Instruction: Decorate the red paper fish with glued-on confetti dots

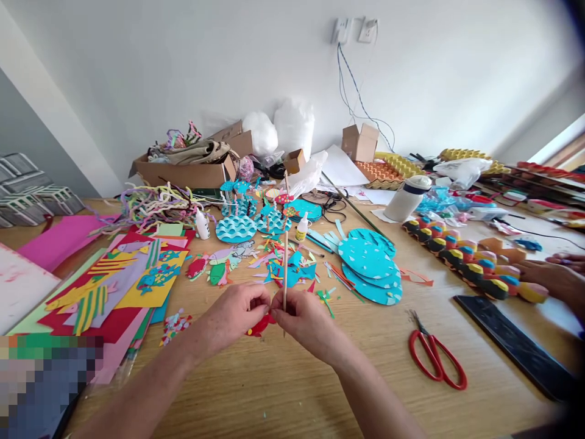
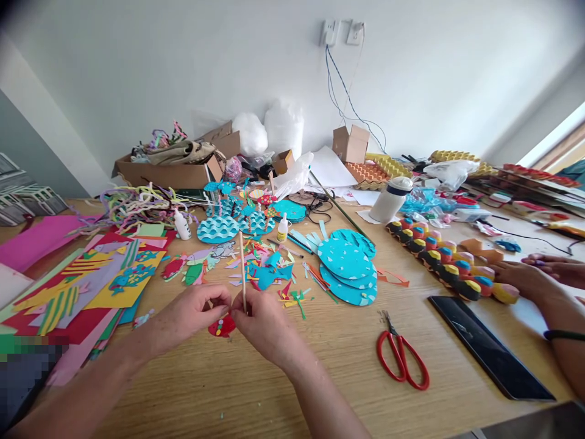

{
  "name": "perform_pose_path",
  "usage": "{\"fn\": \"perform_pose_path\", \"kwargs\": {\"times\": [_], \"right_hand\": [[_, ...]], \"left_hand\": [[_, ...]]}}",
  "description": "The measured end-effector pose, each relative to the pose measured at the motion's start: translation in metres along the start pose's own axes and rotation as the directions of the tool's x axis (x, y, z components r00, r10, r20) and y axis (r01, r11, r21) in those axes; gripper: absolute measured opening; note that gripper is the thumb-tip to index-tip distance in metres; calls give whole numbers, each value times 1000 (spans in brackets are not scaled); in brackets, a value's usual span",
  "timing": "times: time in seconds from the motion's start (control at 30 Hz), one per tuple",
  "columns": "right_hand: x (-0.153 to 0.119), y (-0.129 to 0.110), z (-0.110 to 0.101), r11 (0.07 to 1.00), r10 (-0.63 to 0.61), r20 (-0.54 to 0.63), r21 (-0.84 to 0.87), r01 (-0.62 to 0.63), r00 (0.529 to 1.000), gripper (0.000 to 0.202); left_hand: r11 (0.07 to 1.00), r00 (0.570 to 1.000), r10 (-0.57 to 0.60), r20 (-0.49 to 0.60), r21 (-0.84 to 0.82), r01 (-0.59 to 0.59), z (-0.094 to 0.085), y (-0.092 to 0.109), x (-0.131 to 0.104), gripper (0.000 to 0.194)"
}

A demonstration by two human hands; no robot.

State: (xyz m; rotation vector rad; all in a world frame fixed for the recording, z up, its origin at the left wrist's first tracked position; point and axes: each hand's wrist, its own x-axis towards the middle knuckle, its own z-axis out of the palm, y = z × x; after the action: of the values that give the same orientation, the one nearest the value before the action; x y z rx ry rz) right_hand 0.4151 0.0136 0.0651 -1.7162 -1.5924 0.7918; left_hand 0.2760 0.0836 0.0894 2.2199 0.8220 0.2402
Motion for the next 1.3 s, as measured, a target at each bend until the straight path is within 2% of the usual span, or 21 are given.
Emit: {"fn": "perform_pose_path", "kwargs": {"times": [0.17, 0.37, 0.43, 0.53, 0.73, 0.93, 1.1, 1.2, 1.3], "right_hand": [[0, 0, 2, 999, 23, 32, 32, -24, 999, 11], [4, 6, 2, 992, 58, 42, 114, -62, 997, 10], [5, 9, 5, 987, 70, 42, 144, -75, 997, 9], [7, 14, 10, 983, 72, 51, 168, -80, 996, 8], [7, 13, 13, 995, 26, 36, 91, -29, 999, 10], [5, 11, 11, 997, 32, 40, 68, -34, 999, 11], [6, 19, 11, 973, 26, -49, 230, -14, 998, 12], [7, 27, 12, 922, 37, -59, 386, -12, 998, 16], [9, 35, 17, 894, 23, -69, 448, 10, 997, 20]], "left_hand": [[1000, 1000, -26, 8, -18, 26, 5, -15, 3, 17], [968, 988, -144, 64, -198, 154, 21, -41, 4, 17], [948, 984, -157, 80, -267, 173, 25, -44, 2, 20], [942, 989, -138, 56, -302, 148, 24, -36, -3, 21], [987, 992, -119, -37, -109, 114, 17, -14, -7, 15], [994, 992, -111, -56, -12, 110, 18, -18, -4, 15], [988, 988, -154, -17, -7, 154, 21, -30, -7, 14], [984, 985, -168, -30, 50, 169, 27, -41, -7, 14], [980, 986, -161, -33, 110, 164, 33, -52, -6, 12]]}}
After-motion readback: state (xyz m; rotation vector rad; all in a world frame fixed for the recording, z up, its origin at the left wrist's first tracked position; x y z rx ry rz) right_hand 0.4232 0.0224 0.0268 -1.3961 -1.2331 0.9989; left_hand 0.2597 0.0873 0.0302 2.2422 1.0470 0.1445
